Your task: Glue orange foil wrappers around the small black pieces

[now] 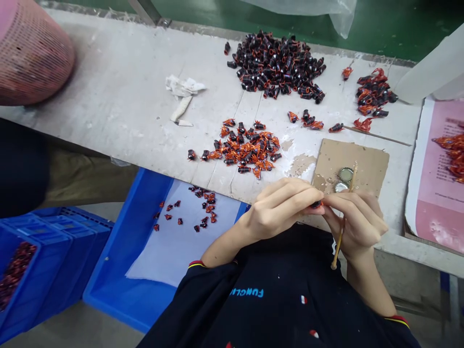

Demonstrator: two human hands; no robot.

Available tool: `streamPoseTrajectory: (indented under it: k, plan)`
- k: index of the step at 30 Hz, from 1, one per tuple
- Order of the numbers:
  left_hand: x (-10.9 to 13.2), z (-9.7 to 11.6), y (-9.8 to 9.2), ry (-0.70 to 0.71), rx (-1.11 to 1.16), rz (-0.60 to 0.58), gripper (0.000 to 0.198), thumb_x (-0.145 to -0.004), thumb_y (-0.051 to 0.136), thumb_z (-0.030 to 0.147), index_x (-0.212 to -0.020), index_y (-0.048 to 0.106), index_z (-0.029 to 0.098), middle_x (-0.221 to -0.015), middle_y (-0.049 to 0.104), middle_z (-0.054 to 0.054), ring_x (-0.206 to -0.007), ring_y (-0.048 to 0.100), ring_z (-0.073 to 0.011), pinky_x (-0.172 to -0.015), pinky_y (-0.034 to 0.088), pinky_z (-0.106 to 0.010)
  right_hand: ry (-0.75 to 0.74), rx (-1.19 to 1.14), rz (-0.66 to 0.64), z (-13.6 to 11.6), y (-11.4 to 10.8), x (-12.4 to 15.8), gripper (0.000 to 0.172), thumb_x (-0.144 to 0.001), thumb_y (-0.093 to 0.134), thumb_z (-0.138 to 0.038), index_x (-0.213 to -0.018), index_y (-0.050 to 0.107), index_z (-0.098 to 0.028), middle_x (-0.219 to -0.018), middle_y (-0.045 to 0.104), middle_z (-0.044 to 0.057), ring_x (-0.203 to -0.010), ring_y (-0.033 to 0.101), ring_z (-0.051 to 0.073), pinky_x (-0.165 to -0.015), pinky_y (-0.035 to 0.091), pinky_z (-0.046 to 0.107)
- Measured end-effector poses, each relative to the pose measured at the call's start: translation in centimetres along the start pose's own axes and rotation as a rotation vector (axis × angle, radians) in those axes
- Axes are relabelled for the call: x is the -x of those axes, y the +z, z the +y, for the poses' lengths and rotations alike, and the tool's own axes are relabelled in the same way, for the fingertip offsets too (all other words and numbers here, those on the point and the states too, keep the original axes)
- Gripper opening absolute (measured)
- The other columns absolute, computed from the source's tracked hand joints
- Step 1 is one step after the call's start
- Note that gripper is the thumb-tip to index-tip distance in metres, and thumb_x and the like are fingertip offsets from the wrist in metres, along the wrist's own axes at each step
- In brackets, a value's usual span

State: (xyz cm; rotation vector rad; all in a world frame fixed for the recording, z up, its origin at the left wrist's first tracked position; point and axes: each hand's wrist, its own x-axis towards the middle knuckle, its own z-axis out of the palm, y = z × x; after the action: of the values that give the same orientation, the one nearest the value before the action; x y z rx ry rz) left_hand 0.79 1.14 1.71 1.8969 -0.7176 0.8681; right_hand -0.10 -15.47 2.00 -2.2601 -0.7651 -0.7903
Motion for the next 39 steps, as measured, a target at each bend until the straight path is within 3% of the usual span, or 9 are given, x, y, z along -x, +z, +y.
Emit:
streamPoseTrajectory:
  k: [8, 14, 18, 21, 25, 31, 39]
  plan:
    - [0.0, -0.2, -0.2, -0.037, 0.136, -0.005, 0.011, -0.09, 0.07, 0.021, -0.093, 0.066, 0.012, -0.083, 0.073, -0.003, -0.078, 0.07, -0.0111, -0.082, 0.063, -0.023, 0.005, -0.029, -0.015, -0.2, -0.1, -0.3, 0.017, -0.087, 0.07, -0.009, -0.095, 0.061, -0.021, -0.073, 0.071, -0.001, -0.064, 0.056, 0.014, -0.063, 0.044, 0.029]
    - [0.4, -0.5, 0.0, -0.06, 0.271, 0.068, 0.019, -0.081, 0.079, 0.019, -0.094, 0.069, 0.011, -0.087, 0.076, -0.005, -0.081, 0.073, -0.013, -0.085, 0.065, -0.025, 0.02, -0.127, 0.028, -0.5, 0.0, -0.6, 0.018, -0.086, 0.071, -0.008, -0.092, 0.061, -0.022, -0.073, 0.071, -0.003, -0.062, 0.059, 0.013, -0.061, 0.044, 0.031]
    - [0.2, -0.3, 0.0, -0.146, 0.419, 0.069, 0.023, -0.079, 0.081, 0.025, -0.096, 0.07, 0.014, -0.089, 0.078, -0.004, -0.087, 0.076, -0.0159, -0.088, 0.066, -0.027, 0.068, -0.168, 0.037, -0.4, 0.1, -0.5, 0.012, -0.089, 0.07, -0.017, -0.097, 0.062, -0.022, -0.076, 0.07, -0.001, -0.069, 0.063, 0.015, -0.065, 0.047, 0.032]
    - [0.1, -0.1, -0.1, -0.25, 0.476, 0.065, 0.022, -0.078, 0.08, 0.033, -0.093, 0.071, 0.02, -0.093, 0.078, -0.001, -0.095, 0.076, -0.0169, -0.088, 0.066, -0.028, 0.063, -0.203, 0.006, -0.3, 0.2, -0.5, 0.019, -0.092, 0.067, -0.023, -0.11, 0.062, -0.021, -0.086, 0.072, 0.003, -0.079, 0.066, 0.018, -0.071, 0.05, 0.034]
    - [0.3, -0.2, -0.3, -0.344, 0.517, 0.035, 0.022, -0.077, 0.083, 0.033, -0.093, 0.073, 0.021, -0.102, 0.075, -0.004, -0.097, 0.074, -0.0142, -0.088, 0.063, -0.024, 0.037, -0.267, -0.033, -0.3, 0.3, -0.8, 0.02, -0.094, 0.061, -0.016, -0.113, 0.061, -0.021, -0.089, 0.072, 0.004, -0.082, 0.066, 0.018, -0.073, 0.051, 0.033]
    - [0.7, -0.6, -0.3, -0.307, 0.551, 0.029, 0.031, -0.079, 0.082, 0.033, -0.106, 0.074, 0.021, -0.099, 0.075, -0.004, -0.096, 0.072, -0.0141, -0.089, 0.06, -0.025, 0.051, -0.308, -0.038, -0.5, 0.2, -1.0, 0.012, -0.096, 0.058, -0.016, -0.106, 0.061, -0.022, -0.085, 0.072, 0.002, -0.076, 0.065, 0.017, -0.07, 0.05, 0.034]
    - [0.8, -0.5, 0.2, -0.3, 0.525, 0.042, 0.031, -0.083, 0.079, 0.034, -0.109, 0.073, 0.02, -0.097, 0.076, -0.004, -0.092, 0.073, -0.0147, -0.085, 0.062, -0.025, 0.128, -0.412, -0.017, -0.6, 0.4, -0.7, 0.009, -0.092, 0.065, -0.02, -0.1, 0.062, -0.022, -0.083, 0.072, 0.001, -0.073, 0.066, 0.017, -0.068, 0.052, 0.033]
